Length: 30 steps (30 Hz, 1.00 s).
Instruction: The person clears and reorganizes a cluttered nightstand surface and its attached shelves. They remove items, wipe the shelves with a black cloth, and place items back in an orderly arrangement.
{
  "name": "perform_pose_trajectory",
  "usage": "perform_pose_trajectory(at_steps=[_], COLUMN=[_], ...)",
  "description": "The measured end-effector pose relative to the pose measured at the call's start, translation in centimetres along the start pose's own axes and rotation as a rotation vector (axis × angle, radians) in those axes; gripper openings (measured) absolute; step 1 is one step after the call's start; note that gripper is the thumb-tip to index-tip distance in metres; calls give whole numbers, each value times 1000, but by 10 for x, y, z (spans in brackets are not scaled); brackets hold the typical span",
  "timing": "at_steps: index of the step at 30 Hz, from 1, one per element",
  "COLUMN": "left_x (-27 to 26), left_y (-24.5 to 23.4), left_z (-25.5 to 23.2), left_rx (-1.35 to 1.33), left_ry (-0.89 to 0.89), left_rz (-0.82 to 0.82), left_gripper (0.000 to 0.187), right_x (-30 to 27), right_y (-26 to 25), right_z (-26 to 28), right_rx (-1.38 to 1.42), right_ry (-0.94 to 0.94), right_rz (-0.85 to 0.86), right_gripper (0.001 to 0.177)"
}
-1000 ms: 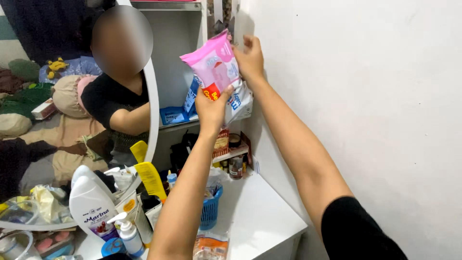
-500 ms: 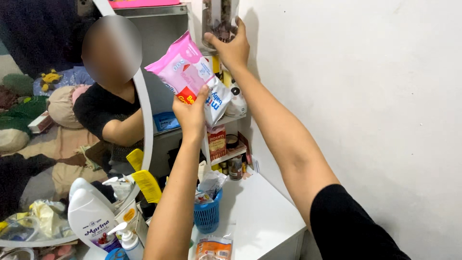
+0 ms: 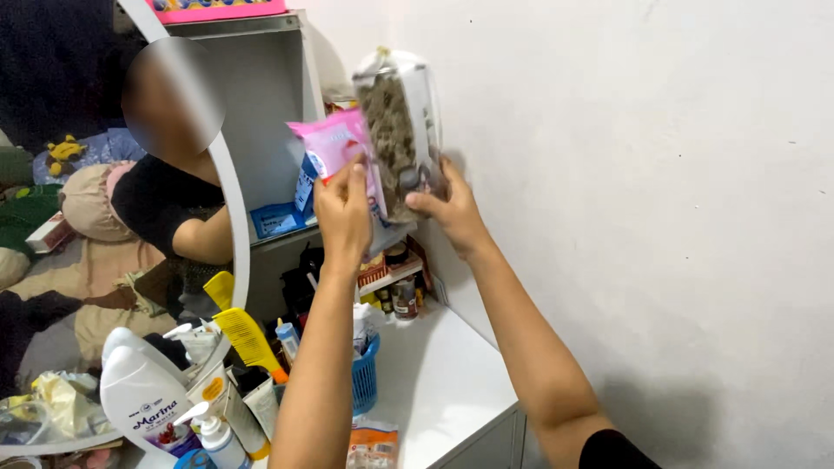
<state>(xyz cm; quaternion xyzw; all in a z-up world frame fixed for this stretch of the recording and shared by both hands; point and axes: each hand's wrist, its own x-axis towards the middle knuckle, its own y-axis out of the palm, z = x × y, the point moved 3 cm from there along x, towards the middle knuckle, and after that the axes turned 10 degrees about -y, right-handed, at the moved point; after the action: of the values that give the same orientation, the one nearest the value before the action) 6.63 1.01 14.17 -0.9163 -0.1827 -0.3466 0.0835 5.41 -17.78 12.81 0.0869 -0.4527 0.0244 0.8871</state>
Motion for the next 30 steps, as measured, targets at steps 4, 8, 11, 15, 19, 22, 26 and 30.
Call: perform_pose_trajectory(at_steps=[4,8,11,15,19,22,26,30], left_x=[-9,-12,-9,-9,-12,-11,-18,-26], left_y=[12,11,5,5,4,6,-1,-5], left_z=[3,-1,17,34,36,47,41,41], left_rx=[47,-87,47,40,64,22,-20,1], left_ry=[-24,-220,-248,-224,-341,-287,-177,-201], left_rz=[97,163,-23,-64,-16,4,14,63], left_gripper=[68,78,79,81,81,81,82,82], right_x=[-13,-3,28,76,114,134,102,62], right_y=[8,-3,-18,-10,-13,-43,-10,-12], right_z=[11,-18,-67,-58,-116,-201,-122,-91], right_rx=[-105,-408,67,-615,-794,-832,-815,-950], right_ry=[-103,-197,108,-126,-114,-293,-103,-388], right_rz=[123,155,192,-141,-30,-45,-128,-319], right_gripper=[98,98,85,67,88,50,72,94])
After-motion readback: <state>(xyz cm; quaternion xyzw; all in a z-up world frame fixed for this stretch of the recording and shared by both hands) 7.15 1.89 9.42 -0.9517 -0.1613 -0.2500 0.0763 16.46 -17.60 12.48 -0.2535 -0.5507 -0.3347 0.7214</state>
